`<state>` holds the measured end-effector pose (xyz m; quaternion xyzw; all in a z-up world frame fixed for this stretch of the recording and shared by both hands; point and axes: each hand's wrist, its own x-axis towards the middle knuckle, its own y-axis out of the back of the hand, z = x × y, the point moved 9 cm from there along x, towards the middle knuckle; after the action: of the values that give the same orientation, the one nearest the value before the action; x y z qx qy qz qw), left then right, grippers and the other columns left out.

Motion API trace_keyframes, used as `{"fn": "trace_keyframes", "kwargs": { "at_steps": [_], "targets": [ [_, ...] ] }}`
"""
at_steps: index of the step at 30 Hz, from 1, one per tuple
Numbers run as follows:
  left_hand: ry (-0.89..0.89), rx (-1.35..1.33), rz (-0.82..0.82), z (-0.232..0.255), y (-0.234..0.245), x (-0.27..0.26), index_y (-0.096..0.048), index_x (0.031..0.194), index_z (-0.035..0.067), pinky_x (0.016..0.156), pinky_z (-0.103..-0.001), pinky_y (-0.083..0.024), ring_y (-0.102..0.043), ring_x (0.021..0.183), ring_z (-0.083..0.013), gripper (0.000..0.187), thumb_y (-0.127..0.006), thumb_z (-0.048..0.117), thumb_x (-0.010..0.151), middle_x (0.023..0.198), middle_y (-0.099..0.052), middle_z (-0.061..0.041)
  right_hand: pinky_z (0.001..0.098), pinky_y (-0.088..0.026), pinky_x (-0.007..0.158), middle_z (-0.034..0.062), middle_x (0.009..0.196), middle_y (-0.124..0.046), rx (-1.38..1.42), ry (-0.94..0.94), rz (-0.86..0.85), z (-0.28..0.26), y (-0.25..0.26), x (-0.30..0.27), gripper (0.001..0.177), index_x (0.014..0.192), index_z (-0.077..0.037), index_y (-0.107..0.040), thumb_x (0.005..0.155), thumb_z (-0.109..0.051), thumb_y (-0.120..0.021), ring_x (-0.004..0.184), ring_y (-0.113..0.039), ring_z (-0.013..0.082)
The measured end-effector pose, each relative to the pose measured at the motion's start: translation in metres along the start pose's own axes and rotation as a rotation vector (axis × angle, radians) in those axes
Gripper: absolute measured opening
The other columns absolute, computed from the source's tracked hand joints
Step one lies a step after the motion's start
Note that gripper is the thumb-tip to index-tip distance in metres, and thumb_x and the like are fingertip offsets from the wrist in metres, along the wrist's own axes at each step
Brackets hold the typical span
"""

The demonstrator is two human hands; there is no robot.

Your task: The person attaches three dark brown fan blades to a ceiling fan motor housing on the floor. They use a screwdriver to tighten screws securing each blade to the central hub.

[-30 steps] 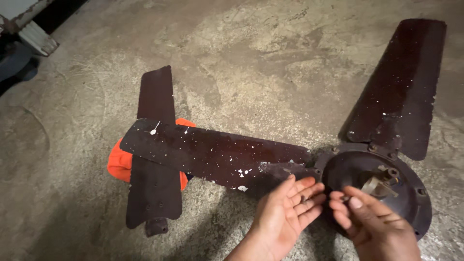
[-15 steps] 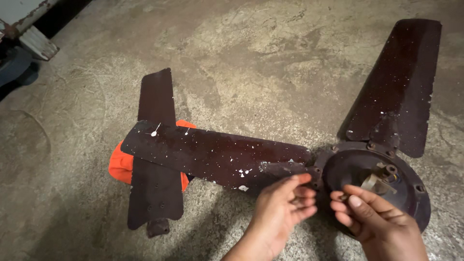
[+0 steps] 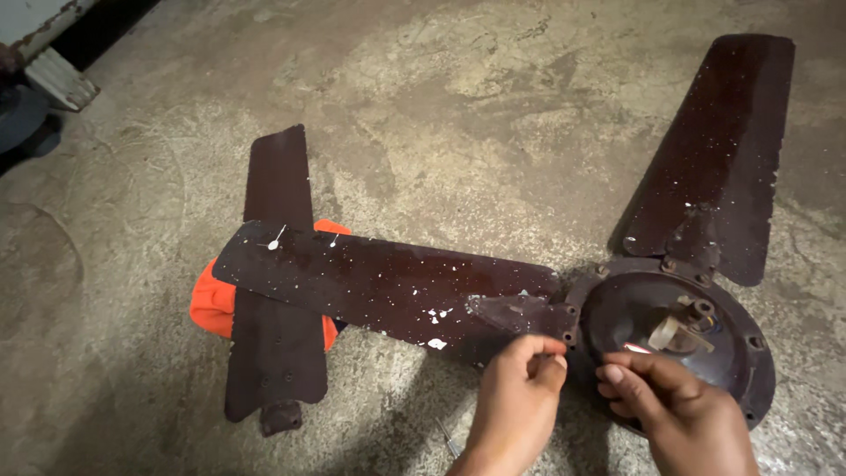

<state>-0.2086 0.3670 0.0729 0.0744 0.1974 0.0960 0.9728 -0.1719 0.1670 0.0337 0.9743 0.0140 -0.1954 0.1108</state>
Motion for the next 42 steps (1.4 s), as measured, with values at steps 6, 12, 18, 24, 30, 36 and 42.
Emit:
{"fn": "trace_keyframes", "kwargs": {
  "at_steps": [6, 12, 18, 24, 30, 36, 42],
  "targets": [
    [0.057, 0.574, -0.167, 0.023, -0.003, -0.016, -0.056, 0.141, 0.01, 0.102, -0.041, -0.049, -0.066, 0.117, -0.0354, 0.048, -0.059, 0.028, 0.097, 0.124, -0.069, -0.019, 0.0348, -0.065, 0.076, 0.0125, 0.102, -0.082, -0.062, 0.024, -0.002, -0.006, 0.001, -0.002, 0.031, 0.119, 0.003, -0.074, 0.093, -0.012, -0.07, 0.088, -0.078, 0.0197],
    [0.205, 0.392, -0.244, 0.022, 0.001, -0.021, -0.042, 0.151, 0.005, 0.109, -0.037, -0.048, -0.064, 0.126, -0.0308, 0.063, -0.059, 0.029, 0.095, 0.134, -0.062, -0.023, 0.0357, -0.066, 0.076, 0.0144, 0.1, -0.083, -0.103, -0.009, 0.009, -0.012, 0.0, -0.006, 0.031, 0.119, 0.002, -0.074, 0.093, -0.014, -0.07, 0.089, -0.08, 0.0204],
    [0.015, 0.472, -0.078, 0.037, 0.011, -0.017, -0.054, 0.145, 0.009, 0.108, -0.037, -0.046, -0.063, 0.126, -0.0306, 0.053, -0.059, 0.023, 0.094, 0.136, -0.064, -0.019, 0.0352, -0.066, 0.078, 0.0133, 0.111, -0.081, -0.111, 0.013, 0.019, -0.017, -0.002, -0.011, 0.031, 0.118, 0.002, -0.074, 0.092, -0.014, -0.071, 0.09, -0.079, 0.0201],
    [0.14, 0.224, 0.159, 0.03, 0.072, 0.009, -0.055, 0.146, 0.016, 0.089, -0.038, -0.061, -0.077, 0.097, -0.0238, 0.051, -0.06, 0.025, 0.096, 0.118, -0.074, -0.01, 0.0331, -0.064, 0.083, 0.0074, 0.119, -0.079, -0.263, -0.002, 0.005, -0.023, -0.003, -0.015, 0.032, 0.117, -0.003, -0.076, 0.091, -0.02, -0.074, 0.092, -0.08, 0.0169],
    [0.099, 0.417, -0.154, -0.018, 0.05, 0.025, -0.079, 0.115, 0.011, 0.084, -0.036, -0.053, -0.07, 0.09, -0.0143, 0.044, -0.059, 0.046, 0.099, 0.104, -0.078, -0.006, 0.0322, -0.063, 0.082, 0.0076, 0.112, -0.077, -0.246, 0.041, -0.063, -0.018, -0.007, -0.012, 0.037, 0.124, -0.008, -0.074, 0.09, -0.022, -0.074, 0.088, -0.079, 0.0161],
    [0.484, 0.133, -0.432, -0.09, -0.005, -0.007, -0.068, 0.101, 0.009, 0.046, -0.026, -0.038, -0.043, 0.052, -0.0078, 0.051, -0.065, 0.061, 0.098, 0.07, -0.051, 0.002, 0.0311, -0.062, 0.082, 0.0082, 0.104, -0.08, -0.204, 0.109, -0.054, -0.023, -0.011, -0.015, 0.036, 0.121, -0.006, -0.075, 0.09, -0.024, -0.074, 0.09, -0.078, 0.0138],
    [0.088, 0.056, -0.451, -0.025, -0.018, -0.007, -0.072, 0.105, 0.006, 0.056, -0.027, -0.045, -0.055, 0.063, -0.0087, 0.046, -0.069, 0.051, 0.1, 0.076, -0.062, 0.0, 0.031, -0.06, 0.083, 0.0075, 0.104, -0.083, -0.413, 0.217, 0.047, -0.056, 0.002, -0.033, 0.031, 0.115, -0.011, -0.077, 0.087, -0.026, -0.078, 0.092, -0.08, 0.0156]
  ]
}}
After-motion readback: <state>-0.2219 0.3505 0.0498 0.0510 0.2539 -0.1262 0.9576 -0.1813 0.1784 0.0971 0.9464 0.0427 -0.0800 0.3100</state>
